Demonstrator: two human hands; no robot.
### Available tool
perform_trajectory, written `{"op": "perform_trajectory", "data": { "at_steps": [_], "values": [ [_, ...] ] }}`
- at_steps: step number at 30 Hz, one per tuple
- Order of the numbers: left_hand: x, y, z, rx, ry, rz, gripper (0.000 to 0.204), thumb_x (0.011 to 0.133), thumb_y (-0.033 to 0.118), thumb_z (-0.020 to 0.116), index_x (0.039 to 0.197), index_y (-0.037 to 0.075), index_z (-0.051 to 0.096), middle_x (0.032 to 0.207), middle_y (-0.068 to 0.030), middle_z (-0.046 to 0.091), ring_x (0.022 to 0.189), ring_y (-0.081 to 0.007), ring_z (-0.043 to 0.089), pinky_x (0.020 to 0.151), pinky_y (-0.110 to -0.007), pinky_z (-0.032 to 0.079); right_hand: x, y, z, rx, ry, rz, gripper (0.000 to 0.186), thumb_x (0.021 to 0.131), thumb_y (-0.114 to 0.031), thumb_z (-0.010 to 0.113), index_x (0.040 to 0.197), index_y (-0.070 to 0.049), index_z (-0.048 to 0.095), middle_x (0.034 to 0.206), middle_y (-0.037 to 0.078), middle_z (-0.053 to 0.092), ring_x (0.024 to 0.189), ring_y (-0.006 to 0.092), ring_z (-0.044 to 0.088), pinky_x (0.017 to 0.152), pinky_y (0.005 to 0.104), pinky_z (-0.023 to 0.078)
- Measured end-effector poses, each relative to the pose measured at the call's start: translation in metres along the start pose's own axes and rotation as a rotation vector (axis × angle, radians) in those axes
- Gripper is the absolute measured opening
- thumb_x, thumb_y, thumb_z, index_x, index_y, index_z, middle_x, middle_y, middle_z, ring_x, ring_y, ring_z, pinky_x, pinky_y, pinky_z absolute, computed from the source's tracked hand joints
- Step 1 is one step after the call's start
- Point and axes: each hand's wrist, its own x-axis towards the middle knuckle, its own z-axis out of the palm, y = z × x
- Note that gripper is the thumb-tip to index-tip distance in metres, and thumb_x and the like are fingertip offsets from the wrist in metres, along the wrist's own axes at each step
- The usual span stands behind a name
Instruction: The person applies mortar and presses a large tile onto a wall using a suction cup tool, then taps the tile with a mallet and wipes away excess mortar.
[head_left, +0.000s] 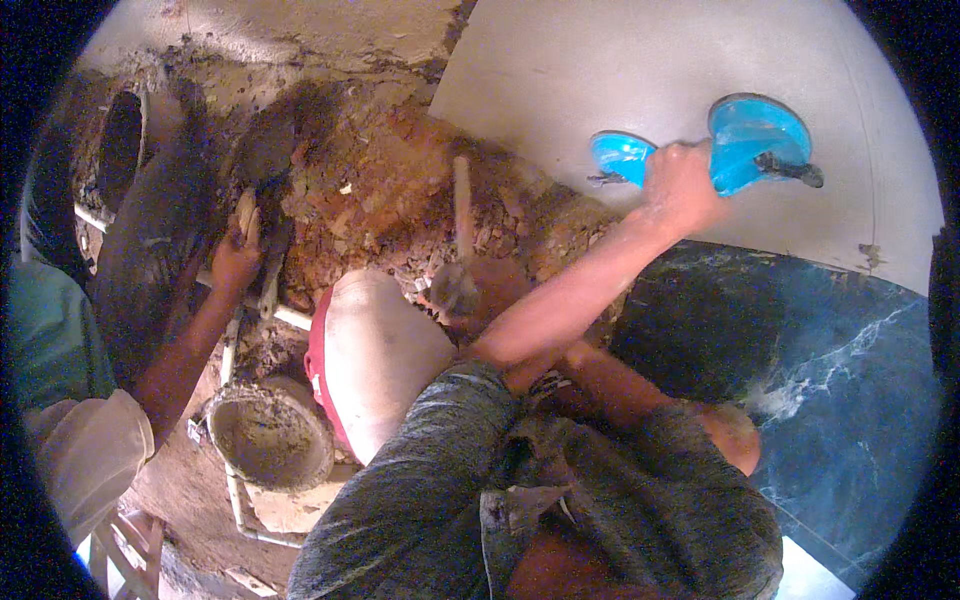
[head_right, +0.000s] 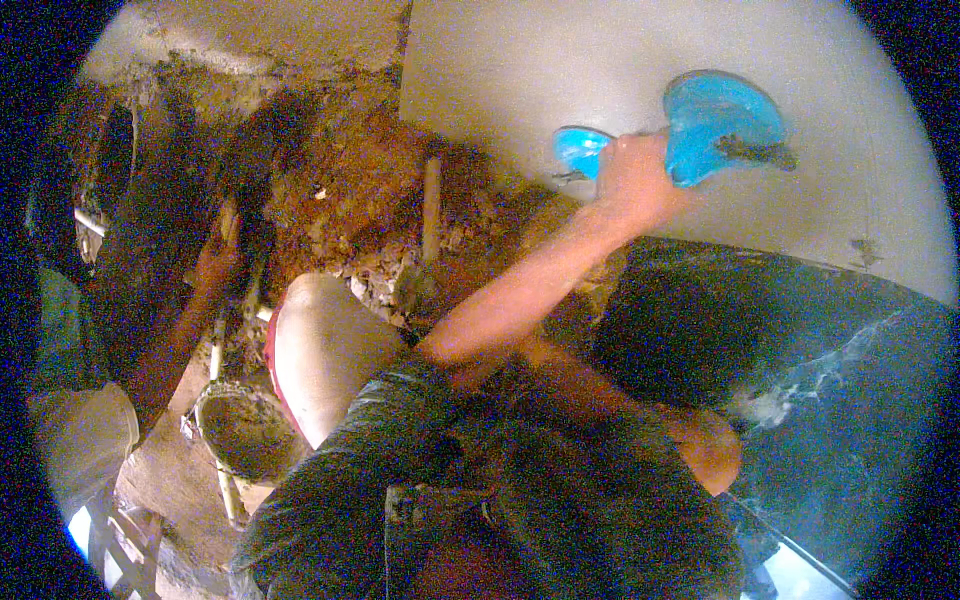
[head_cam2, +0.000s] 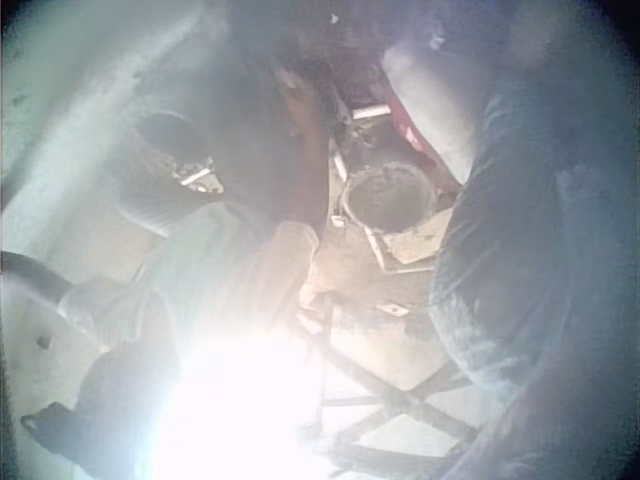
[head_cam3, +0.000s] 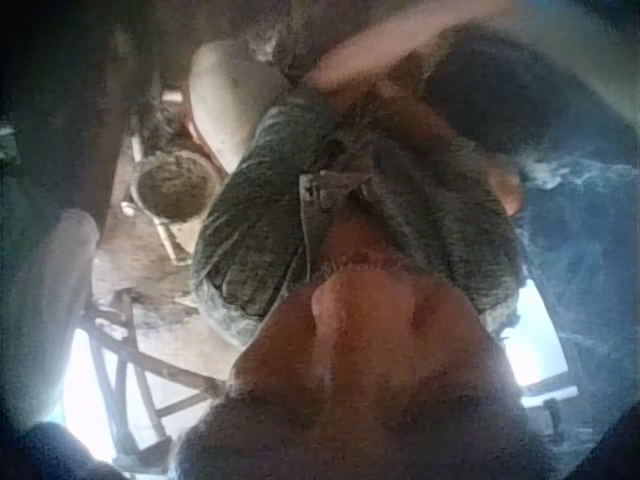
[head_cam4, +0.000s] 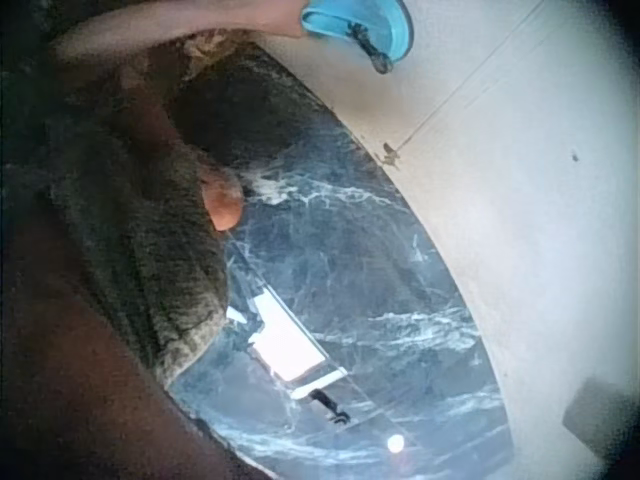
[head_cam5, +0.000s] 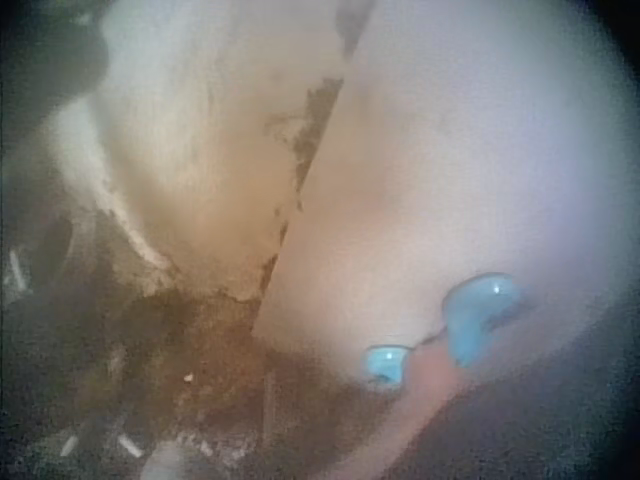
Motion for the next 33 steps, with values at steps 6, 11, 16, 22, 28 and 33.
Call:
{"op": "perform_trajectory", "data": {
  "at_steps": [6, 11, 16, 22, 28, 33],
  "values": [
    [-0.003, 0.005, 0.002, 0.012, 0.007, -0.021, 0.032, 0.06, 0.015, 0.071, 0.089, 0.002, 0.065, 0.081, -0.0211, 0.067, 0.081, -0.0371, 0.066, 0.076, -0.046, 0.053, 0.026, -0.008, -0.02, -0.013, 0.008, -0.013, 0.049, 0.079, -0.037, 0.069, 0.119, -0.009, 0.059, 0.125, 0.011, 0.059, 0.109, 0.0282, 0.057, 0.097, 0.0429, 0.044],
    [-0.002, 0.007, -0.005, 0.05, 0.028, -0.003, 0.033, 0.06, 0.016, 0.072, 0.09, 0.003, 0.066, 0.08, -0.0206, 0.067, 0.079, -0.0364, 0.067, 0.074, -0.045, 0.054, -0.004, -0.009, -0.022, -0.024, -0.048, -0.034, 0.05, 0.079, -0.038, 0.069, 0.119, -0.009, 0.059, 0.124, 0.011, 0.06, 0.109, 0.0284, 0.057, 0.097, 0.0431, 0.044],
    [-0.002, 0.017, 0.003, 0.051, 0.024, 0.017, 0.03, 0.065, 0.02, 0.069, 0.091, 0.004, 0.066, 0.08, -0.0213, 0.067, 0.078, -0.0375, 0.067, 0.074, -0.046, 0.053, -0.036, -0.032, -0.052, -0.072, -0.141, -0.128, 0.051, 0.078, -0.038, 0.07, 0.118, -0.009, 0.059, 0.124, 0.011, 0.06, 0.108, 0.0285, 0.057, 0.097, 0.0433, 0.044],
    [0.0, 0.011, -0.008, 0.1, 0.074, 0.045, 0.027, 0.068, 0.021, 0.067, 0.09, 0.005, 0.066, 0.081, -0.0221, 0.067, 0.078, -0.0394, 0.066, 0.073, -0.048, 0.052, -0.055, -0.103, -0.098, -0.659, -0.254, -0.17, 0.066, 0.068, -0.049, 0.073, 0.119, -0.01, 0.057, 0.113, 0.02, 0.061, 0.101, 0.0394, 0.058, 0.088, 0.0474, 0.048],
    [0.001, 0.007, 0.005, 0.054, 0.085, 0.041, 0.027, 0.065, 0.017, 0.069, 0.088, 0.003, 0.065, 0.079, -0.0222, 0.066, 0.077, -0.0406, 0.065, 0.073, -0.049, 0.052, -0.084, -0.128, -0.128, -0.947, -0.393, 0.156, 0.096, 0.064, -0.056, 0.073, 0.138, -0.008, 0.035, 0.102, 0.023, 0.064, 0.094, 0.0444, 0.06, 0.083, 0.0498, 0.049],
    [-0.003, 0.011, 0.004, 0.01, 0.135, 0.056, 0.025, 0.066, 0.016, 0.069, 0.087, 0.002, 0.065, 0.076, -0.0223, 0.066, 0.074, -0.0411, 0.065, 0.071, -0.049, 0.051, -0.102, -0.104, -0.131, -0.94, -0.313, 0.092, 0.102, 0.066, -0.055, 0.073, 0.141, -0.003, 0.027, 0.097, 0.025, 0.065, 0.09, 0.0441, 0.061, 0.08, 0.0498, 0.049]
  ]
}}
